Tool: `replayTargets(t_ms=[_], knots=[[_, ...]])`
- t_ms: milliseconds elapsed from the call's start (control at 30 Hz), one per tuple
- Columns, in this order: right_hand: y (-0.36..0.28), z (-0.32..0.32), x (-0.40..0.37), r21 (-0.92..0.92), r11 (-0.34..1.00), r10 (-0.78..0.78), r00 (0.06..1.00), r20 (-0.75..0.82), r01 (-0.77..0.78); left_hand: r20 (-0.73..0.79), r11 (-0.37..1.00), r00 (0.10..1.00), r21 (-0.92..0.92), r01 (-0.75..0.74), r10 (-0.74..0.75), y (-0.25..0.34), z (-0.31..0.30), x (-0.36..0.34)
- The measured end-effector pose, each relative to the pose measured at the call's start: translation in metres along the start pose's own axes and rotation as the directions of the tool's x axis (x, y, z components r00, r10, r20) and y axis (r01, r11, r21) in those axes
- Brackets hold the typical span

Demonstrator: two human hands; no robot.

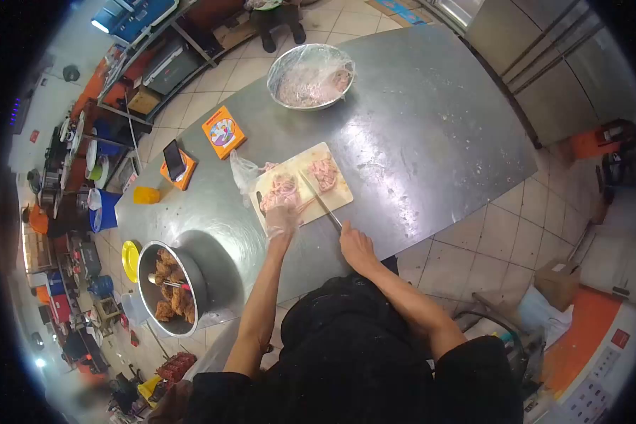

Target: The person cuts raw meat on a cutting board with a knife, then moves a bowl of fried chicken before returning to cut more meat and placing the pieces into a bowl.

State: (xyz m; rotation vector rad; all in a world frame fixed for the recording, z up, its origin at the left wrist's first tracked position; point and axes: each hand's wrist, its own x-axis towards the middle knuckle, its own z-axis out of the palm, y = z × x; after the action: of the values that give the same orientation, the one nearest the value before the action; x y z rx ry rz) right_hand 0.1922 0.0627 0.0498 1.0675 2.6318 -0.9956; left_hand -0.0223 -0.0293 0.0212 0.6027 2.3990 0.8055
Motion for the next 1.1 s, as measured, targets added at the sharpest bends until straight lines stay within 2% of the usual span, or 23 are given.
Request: replayTargets(t_ms=[33, 67, 167, 200, 267, 300, 367, 400, 467, 500, 567, 633, 700, 733, 800, 833, 900, 933, 967, 1000, 1033, 1100], knots=[[0.006, 0.011, 0.000, -0.034, 0.999, 0.021, 1.000, 0.013, -0.021, -0.063, 0.962, 0.982, 0.222, -0.161, 0.179, -0.014, 0.012, 0.005], [0.004, 0.011, 0.005, -0.035, 0.999, 0.017, 1.000, 0.020, -0.016, -0.085, 0.850, 0.929, 0.441, -0.288, 0.360, -0.025, 0.020, 0.008], [-0.019, 0.010, 0.035, -0.034, 0.999, -0.027, 0.999, -0.018, 0.027, -0.143, 0.882, 0.918, 0.364, -0.298, 0.370, 0.020, 0.002, -0.022], [-0.027, 0.013, 0.048, -0.018, 0.999, -0.042, 0.996, -0.078, 0.041, -0.138, 0.879, 0.917, 0.369, -0.302, 0.373, 0.014, 0.004, -0.020], [-0.038, 0.016, 0.070, 0.005, 0.998, -0.056, 0.988, -0.147, 0.057, 0.011, 0.954, 0.994, 0.279, -0.110, 0.112, 0.000, 0.008, -0.016], [-0.042, 0.017, 0.079, 0.008, 0.999, -0.051, 0.989, -0.136, 0.052, 0.011, 0.952, 0.993, 0.286, -0.114, 0.116, -0.012, 0.013, -0.014], [-0.043, 0.020, 0.086, 0.013, 0.999, -0.042, 0.990, -0.134, 0.044, -0.133, 0.865, 0.944, 0.454, -0.214, 0.303, -0.024, 0.018, -0.011], [-0.041, 0.021, 0.088, 0.000, 0.999, -0.054, 0.991, -0.126, 0.054, -0.131, 0.864, 0.941, 0.452, -0.222, 0.311, -0.024, 0.016, -0.007], [-0.033, 0.018, 0.085, -0.019, 0.998, -0.060, 0.991, -0.123, 0.058, 0.065, 0.859, 0.980, 0.473, -0.196, 0.188, -0.022, 0.011, -0.001], [-0.030, 0.015, 0.081, 0.007, 0.998, -0.067, 0.990, -0.123, 0.069, 0.065, 0.859, 0.979, 0.470, -0.202, 0.195, -0.008, 0.002, -0.006], [-0.025, 0.004, 0.075, 0.028, 0.996, -0.081, 0.988, -0.129, 0.086, 0.082, 0.973, 0.997, 0.228, -0.030, 0.011, 0.018, -0.022, -0.016], [-0.023, -0.014, 0.054, 0.133, 0.991, 0.018, 1.000, -0.013, -0.017, 0.025, 0.959, 0.999, 0.283, -0.029, 0.023, 0.029, -0.032, -0.012], [-0.022, -0.035, 0.029, 0.149, 0.989, 0.029, 0.998, -0.049, -0.021, 0.013, 0.975, 0.981, 0.110, -0.194, 0.194, 0.046, -0.045, -0.010], [-0.020, -0.040, 0.017, 0.177, 0.984, 0.043, 0.995, -0.089, -0.027, 0.011, 0.978, 0.984, 0.103, -0.180, 0.180, 0.056, -0.050, -0.011], [-0.010, -0.043, 0.006, 0.168, 0.986, 0.036, 0.994, -0.107, -0.017, 0.044, 0.986, 0.986, -0.065, -0.155, 0.158, 0.085, -0.058, -0.010], [-0.007, -0.044, 0.003, 0.167, 0.986, 0.034, 0.990, -0.135, -0.011, 0.040, 0.986, 0.987, -0.069, -0.150, 0.153, 0.087, -0.055, -0.007], [-0.005, -0.047, -0.002, 0.156, 0.988, 0.036, 0.991, -0.126, -0.016, 0.108, 0.953, 0.994, -0.301, 0.029, 0.004, 0.084, -0.042, 0.002], [-0.004, -0.048, -0.004, 0.150, 0.988, 0.043, 0.992, -0.118, -0.025, 0.108, 0.951, 0.994, -0.307, 0.030, 0.003, 0.077, -0.035, 0.011], [-0.004, -0.048, -0.005, 0.145, 0.989, 0.043, 0.992, -0.115, -0.026, 0.110, 0.997, 0.994, -0.071, 0.008, 0.000, 0.060, -0.023, 0.022], [-0.005, -0.046, -0.006, 0.139, 0.990, 0.033, 0.994, -0.101, -0.019, 0.110, 0.985, 0.994, 0.170, -0.015, -0.004, 0.047, -0.013, 0.029], [-0.008, -0.043, -0.005, 0.136, 0.991, 0.022, 0.996, -0.087, -0.010, 0.108, 0.986, 0.994, 0.167, -0.011, -0.007, 0.039, -0.006, 0.030], [-0.008, -0.030, -0.002, 0.097, 0.995, 0.006, 0.999, -0.038, -0.002, 0.121, 0.971, 0.987, 0.227, 0.072, -0.102, 0.034, 0.001, 0.027]])
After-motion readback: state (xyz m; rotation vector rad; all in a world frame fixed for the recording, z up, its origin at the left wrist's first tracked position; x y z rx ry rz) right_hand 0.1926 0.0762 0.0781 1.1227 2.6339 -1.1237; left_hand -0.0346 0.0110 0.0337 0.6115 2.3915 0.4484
